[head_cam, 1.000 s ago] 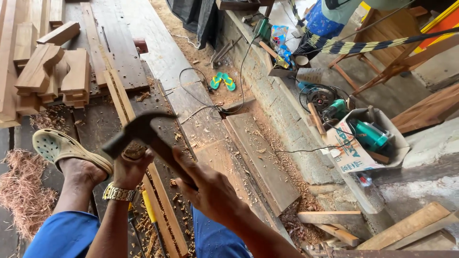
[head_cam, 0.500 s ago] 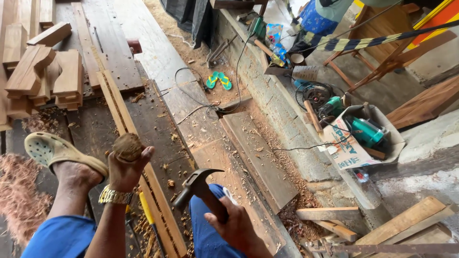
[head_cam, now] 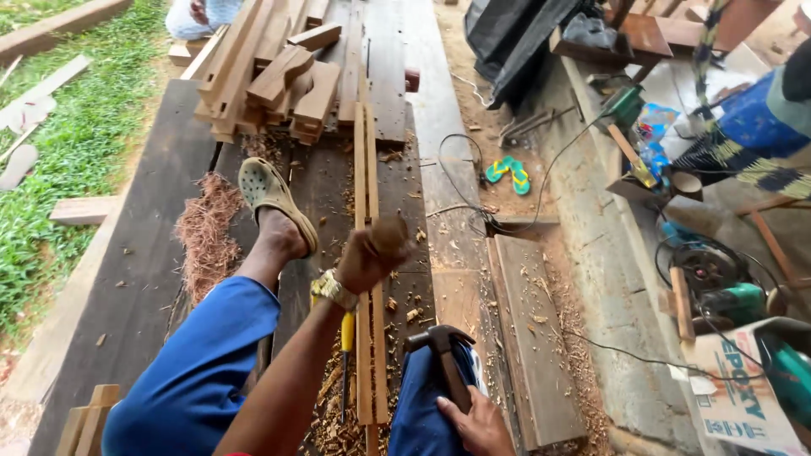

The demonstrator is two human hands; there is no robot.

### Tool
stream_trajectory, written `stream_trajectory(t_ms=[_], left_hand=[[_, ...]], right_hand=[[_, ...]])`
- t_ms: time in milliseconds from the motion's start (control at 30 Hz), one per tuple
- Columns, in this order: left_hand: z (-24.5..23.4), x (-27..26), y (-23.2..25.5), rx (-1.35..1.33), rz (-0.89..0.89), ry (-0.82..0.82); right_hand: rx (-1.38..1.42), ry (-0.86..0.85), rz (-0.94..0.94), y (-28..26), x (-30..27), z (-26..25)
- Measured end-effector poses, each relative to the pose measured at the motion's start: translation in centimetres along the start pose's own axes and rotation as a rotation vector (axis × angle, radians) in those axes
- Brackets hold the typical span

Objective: Chiseling and carving a groove into a piece of wood using a hammer and a chisel.

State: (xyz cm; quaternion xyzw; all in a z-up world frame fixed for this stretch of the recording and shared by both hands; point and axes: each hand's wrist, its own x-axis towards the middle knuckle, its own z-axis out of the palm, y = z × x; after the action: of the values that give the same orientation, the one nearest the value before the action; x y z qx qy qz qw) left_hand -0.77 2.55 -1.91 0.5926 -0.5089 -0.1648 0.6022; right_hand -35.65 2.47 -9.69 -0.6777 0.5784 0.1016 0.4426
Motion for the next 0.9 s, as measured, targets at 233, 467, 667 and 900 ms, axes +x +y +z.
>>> stream_trajectory(t_ms=[233, 467, 667, 900], left_hand=[[2.4, -3.1, 0.4, 0.058, 0.249, -0.239], [2.9, 5.3, -3.1, -0.935, -0.202, -0.186], [2.0, 4.7, 1.3, 0.006, 0.009, -0.083], [2.6, 4.1, 1.0, -0.468, -0.100, -0.151]], right_hand=[[0.039, -0.049, 0.049, -0.2, -0.1, -0.1], [0.051, -0.006, -0.030, 0.7, 0.1, 0.3], [-0.137, 0.376, -0.419, 12.1, 8.5, 6.1], [-0.078, 0.191, -0.054, 4.6, 1.6, 2.5]])
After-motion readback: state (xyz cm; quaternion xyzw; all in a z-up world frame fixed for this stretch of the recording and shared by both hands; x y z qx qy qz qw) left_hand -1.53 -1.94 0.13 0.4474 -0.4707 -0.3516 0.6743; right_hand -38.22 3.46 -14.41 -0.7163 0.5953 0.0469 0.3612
